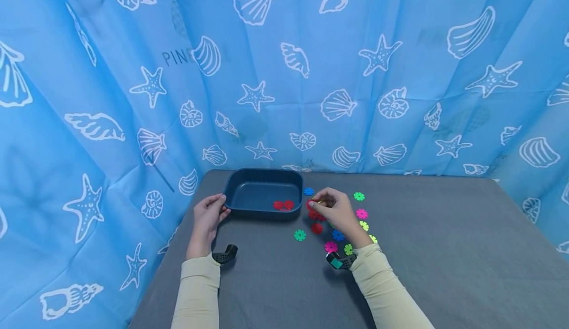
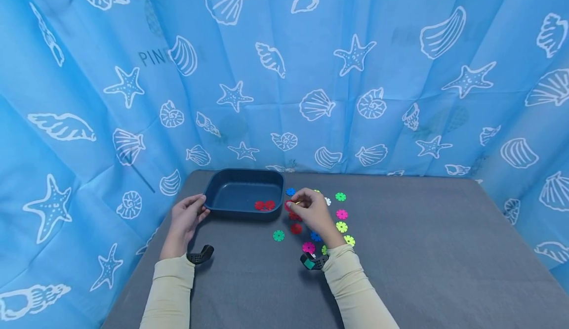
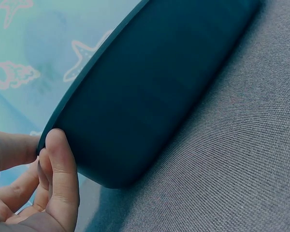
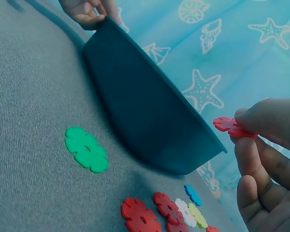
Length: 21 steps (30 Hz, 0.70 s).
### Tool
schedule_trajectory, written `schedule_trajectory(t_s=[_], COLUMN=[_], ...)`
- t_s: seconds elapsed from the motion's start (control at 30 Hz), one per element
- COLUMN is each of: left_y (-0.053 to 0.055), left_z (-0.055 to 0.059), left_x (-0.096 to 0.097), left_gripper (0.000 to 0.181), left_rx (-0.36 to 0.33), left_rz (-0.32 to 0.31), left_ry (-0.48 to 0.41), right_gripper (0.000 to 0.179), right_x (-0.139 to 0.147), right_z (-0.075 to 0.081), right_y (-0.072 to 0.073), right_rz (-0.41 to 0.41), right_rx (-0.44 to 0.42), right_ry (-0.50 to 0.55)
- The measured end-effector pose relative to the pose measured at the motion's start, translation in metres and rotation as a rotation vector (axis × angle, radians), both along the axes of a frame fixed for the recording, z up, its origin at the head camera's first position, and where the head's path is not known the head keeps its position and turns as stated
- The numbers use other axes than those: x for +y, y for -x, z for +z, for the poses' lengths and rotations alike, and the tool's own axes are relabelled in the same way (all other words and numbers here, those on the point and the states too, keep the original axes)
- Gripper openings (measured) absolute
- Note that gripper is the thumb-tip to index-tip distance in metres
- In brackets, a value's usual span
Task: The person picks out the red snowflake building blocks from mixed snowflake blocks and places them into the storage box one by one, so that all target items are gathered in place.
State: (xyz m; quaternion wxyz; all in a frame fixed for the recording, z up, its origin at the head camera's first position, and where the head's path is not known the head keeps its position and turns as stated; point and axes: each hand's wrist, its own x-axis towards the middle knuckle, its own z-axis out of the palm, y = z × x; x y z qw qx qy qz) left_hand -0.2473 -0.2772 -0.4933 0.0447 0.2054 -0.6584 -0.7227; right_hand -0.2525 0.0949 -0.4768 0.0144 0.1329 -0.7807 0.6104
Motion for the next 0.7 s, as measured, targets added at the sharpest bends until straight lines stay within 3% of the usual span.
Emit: schedule_trajectory(t_s=[0.7], left_y=[0.001], left_z=[-0.001], left_x=[-0.001], left_gripper=[0.044], left_rx=[-0.001], left_rz=[-0.001], left_ry=[-0.003], right_gripper=[0.019], right_x=[-0.014], right_z=[-0.003], right_y=[0.008], right_rz=[0.023], right_rx=[0.000], right_ry=[0.051])
